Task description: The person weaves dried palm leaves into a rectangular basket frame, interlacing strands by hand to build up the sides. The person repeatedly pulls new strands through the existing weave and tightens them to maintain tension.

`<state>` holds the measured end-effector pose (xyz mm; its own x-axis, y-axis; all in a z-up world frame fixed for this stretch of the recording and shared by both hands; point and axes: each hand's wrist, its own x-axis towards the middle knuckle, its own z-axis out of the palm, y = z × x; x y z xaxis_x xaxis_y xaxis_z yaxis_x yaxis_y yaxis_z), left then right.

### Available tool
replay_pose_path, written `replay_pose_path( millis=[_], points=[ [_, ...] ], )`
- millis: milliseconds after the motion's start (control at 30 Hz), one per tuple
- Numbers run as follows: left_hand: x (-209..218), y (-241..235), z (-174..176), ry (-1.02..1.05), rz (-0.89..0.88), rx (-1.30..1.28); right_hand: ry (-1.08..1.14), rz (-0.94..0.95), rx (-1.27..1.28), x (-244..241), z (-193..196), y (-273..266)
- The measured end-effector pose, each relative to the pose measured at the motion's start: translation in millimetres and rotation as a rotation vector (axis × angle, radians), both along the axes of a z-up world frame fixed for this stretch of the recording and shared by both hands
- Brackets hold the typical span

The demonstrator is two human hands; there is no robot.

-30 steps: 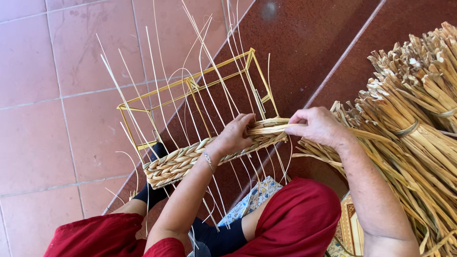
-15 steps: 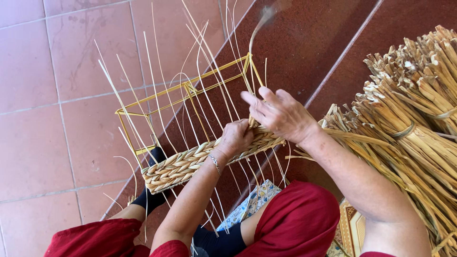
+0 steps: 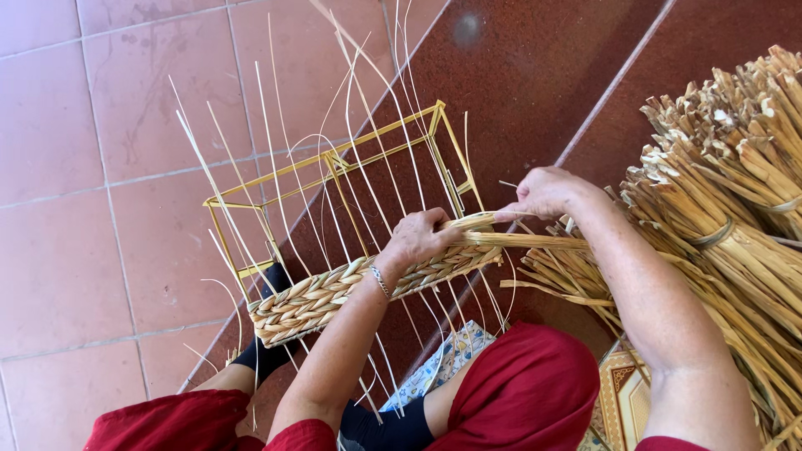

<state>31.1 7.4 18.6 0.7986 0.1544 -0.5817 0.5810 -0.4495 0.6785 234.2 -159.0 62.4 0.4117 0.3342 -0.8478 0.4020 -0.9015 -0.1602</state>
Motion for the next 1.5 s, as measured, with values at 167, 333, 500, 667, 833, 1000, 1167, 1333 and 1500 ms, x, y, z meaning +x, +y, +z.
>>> replay_pose_path(
  millis=[167, 333, 500, 667, 833, 1000, 1167, 1333, 1500],
  points=[
    [-6, -14, 5, -0.168, 0.254, -0.020, -0.143, 0.143, 0.055, -9, -1, -15],
    [-38, -20, -6, -0.700, 0.178, 0.302, -0.188, 0.282, 0.401, -49, -12, -2],
    [-50, -26, -10, -0.755, 0.014, 0.427, -0.228, 0.230, 0.614, -58, -33, 15],
    [-58, -25, -11, -0.882, -0.107, 0.509, -0.392, 0.448, 0.467, -62, -48, 23],
    [-26, -11, -29, -0.421, 0.228, 0.108, -0.227, 0.335, 0.423, -65, -41, 9],
    [3, 2, -30, -0.161, 0.354, 0.018, 0.080, -0.013, 0.355, -54, -35, -19],
    [12, 19, -2, -0.113, 0.778, -0.373, 0.005, 0.006, 0.322, -27, -22, -61],
    [-9, 21, 17, -0.286, 0.808, -0.537, -0.152, -0.041, 0.226, -32, 1, -90],
    [-27, -18, 5, -0.316, 0.186, 0.007, -0.294, 0.098, 0.591, -59, 0, -61]
  ],
)
